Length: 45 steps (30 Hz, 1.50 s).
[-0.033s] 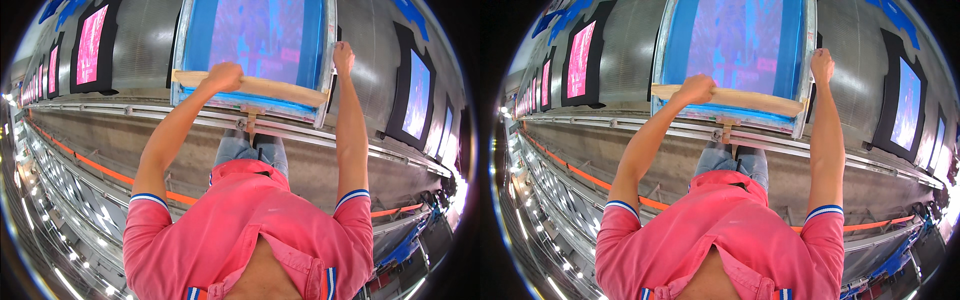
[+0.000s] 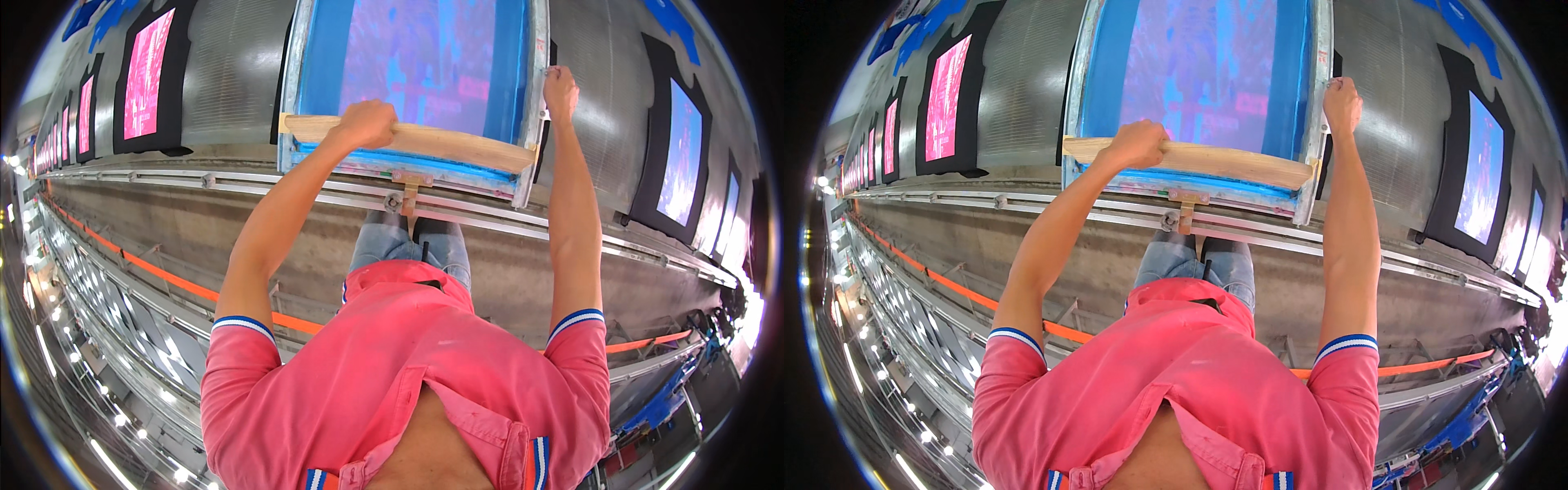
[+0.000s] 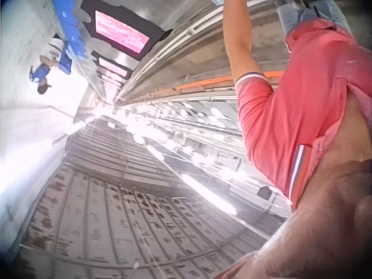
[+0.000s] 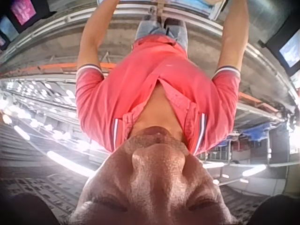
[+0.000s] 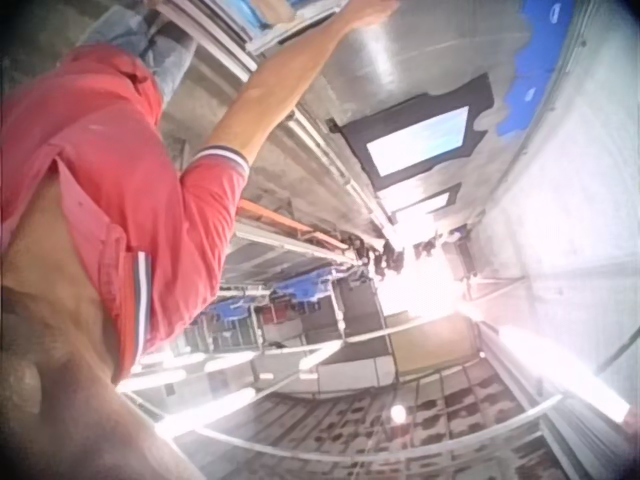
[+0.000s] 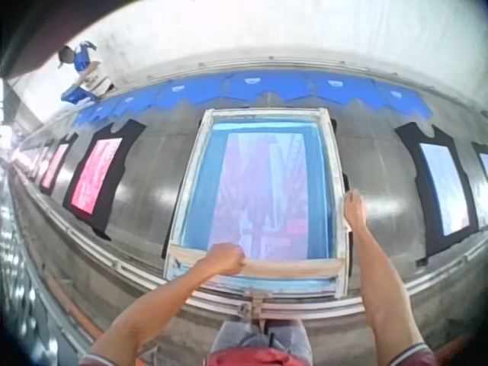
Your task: The person aligns a screen printing frame over a black t-shirt on a conveyor belt. They use a squeegee to pull blue ink across the screen mesh, transferring a design onto the fabric. The person repeats the squeegee stroke multiple times to ensure ink saturation and then lifts the frame to reveal the printed shirt.
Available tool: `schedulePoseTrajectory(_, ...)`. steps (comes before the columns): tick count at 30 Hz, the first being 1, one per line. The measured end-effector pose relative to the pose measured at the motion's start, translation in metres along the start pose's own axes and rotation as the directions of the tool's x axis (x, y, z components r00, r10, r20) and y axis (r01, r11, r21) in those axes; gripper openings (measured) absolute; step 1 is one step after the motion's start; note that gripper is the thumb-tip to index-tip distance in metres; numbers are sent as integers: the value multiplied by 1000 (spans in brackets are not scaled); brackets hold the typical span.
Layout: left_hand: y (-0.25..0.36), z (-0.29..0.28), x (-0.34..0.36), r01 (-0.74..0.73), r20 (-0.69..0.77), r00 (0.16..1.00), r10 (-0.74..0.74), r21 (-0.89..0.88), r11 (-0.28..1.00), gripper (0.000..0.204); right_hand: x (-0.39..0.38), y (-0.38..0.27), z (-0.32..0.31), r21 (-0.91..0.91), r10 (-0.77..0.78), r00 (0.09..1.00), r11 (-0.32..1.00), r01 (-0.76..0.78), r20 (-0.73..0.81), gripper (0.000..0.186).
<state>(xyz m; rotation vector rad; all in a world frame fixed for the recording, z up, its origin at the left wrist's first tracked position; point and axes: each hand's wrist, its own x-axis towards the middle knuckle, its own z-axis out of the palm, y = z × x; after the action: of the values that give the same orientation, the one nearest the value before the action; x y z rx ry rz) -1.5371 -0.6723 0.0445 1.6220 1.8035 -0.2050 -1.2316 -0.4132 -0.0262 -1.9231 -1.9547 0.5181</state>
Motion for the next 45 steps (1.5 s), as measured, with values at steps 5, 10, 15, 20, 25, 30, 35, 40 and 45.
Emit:
schedulePoseTrajectory(5, -9, -6, 48, 35, 311, 949, -42, 29, 999, 28, 14, 11, 8, 5, -15, 1000, 1000, 15, 17, 32)
schedulePoseTrajectory(10, -29, -57, 79, -20, 556, 831, 2, 26, 999, 31, 10, 16, 13, -152, -165, 971, 979, 139, -174, 37)
schedulePoseTrajectory(15, -41, -143, 104, 24, 394, 918, 38, -150, 988, 23, 52, -83, -59, 258, -330, 846, 936, 238, 418, 43)
schedulePoseTrajectory(20, -62, -200, 190, -47, -93, 994, 50, 32, 998, 30, 112, -186, -52, -64, -420, 534, 739, 670, 734, 36)
schedulePoseTrajectory(25, -92, -267, 273, -21, -392, 918, 62, 108, 994, 34, 231, -190, 7, -241, -540, 665, 653, 718, 517, 28)
schedulePoseTrajectory(30, -162, -310, 301, 52, -416, 908, 53, 238, 970, 38, 283, -200, 28, -238, -569, 683, 661, 711, 458, 24)
schedulePoseTrajectory(35, -164, -283, 289, 156, -465, 885, -13, 272, 949, 37, 250, -199, 38, -310, -507, 772, 716, 625, 384, 26)
schedulePoseTrajectory(40, -172, -238, 259, 157, -580, 814, 35, 277, 948, 47, 205, -179, 47, -325, -503, 797, 732, 598, 334, 34)
schedulePoseTrajectory(45, -150, -181, 190, 145, -540, 841, -21, 187, 972, 41, 115, -159, 24, -302, -499, 799, 746, 593, 337, 37)
